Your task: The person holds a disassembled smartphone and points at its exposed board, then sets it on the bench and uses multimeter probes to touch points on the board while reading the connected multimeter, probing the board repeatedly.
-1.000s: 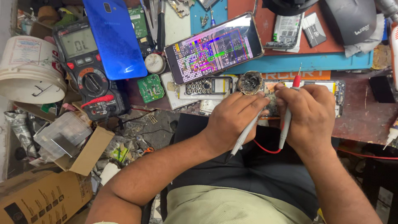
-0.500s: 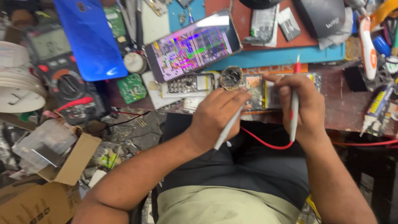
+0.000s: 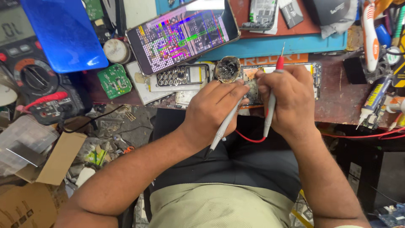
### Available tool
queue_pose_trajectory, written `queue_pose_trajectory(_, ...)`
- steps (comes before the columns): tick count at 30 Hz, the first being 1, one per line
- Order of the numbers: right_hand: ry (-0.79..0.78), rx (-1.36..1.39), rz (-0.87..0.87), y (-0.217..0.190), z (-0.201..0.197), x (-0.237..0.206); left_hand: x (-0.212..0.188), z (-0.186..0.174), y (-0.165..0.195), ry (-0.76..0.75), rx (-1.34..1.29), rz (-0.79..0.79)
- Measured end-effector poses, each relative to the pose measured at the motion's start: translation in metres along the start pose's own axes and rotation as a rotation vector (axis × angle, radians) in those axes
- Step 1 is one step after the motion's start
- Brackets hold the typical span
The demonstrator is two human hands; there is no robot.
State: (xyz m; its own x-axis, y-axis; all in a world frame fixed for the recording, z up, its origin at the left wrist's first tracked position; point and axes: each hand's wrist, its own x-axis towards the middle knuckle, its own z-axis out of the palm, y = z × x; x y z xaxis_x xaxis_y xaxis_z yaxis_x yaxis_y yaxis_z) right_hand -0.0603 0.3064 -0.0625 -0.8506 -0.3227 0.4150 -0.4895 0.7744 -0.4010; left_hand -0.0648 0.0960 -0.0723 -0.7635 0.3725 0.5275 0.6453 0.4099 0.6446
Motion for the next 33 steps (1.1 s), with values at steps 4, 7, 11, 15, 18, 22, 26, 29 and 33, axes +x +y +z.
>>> queue_pose_trajectory(4, 0.022, -0.02, 0.135, 0.002, 0.004, 0.003, -0.001, 0.001, -0.003, -0.007, -0.006, 0.0)
queue_pose_trajectory(7, 0.023, -0.07, 0.16, 0.005, 0.006, 0.007, 0.0, 0.001, -0.001, -0.005, -0.006, -0.01)
queue_pose_trajectory(11, 0.021, -0.096, 0.083, 0.007, 0.001, 0.009, 0.003, -0.002, -0.001, -0.008, -0.008, -0.002)
queue_pose_trajectory(15, 0.046, 0.239, 0.139, 0.01, -0.006, 0.005, 0.001, -0.001, -0.001, 0.0, -0.02, -0.007)
queue_pose_trajectory(18, 0.189, 0.686, 0.247, 0.011, -0.001, 0.001, -0.001, 0.001, -0.001, 0.009, -0.021, -0.008)
queue_pose_trajectory(22, 0.331, 0.666, 0.288, 0.013, 0.001, -0.006, 0.001, -0.001, -0.001, 0.003, -0.021, 0.0)
queue_pose_trajectory(26, 0.223, 0.507, 0.304, 0.019, -0.004, -0.015, 0.003, -0.001, 0.001, -0.004, -0.022, -0.007)
queue_pose_trajectory(29, 0.183, 0.639, 0.333, 0.025, -0.001, -0.022, 0.002, 0.0, 0.001, -0.006, -0.015, -0.015)
queue_pose_trajectory(33, 0.188, 0.637, 0.316, 0.032, 0.003, -0.028, 0.001, 0.001, 0.001, -0.007, -0.019, -0.022)
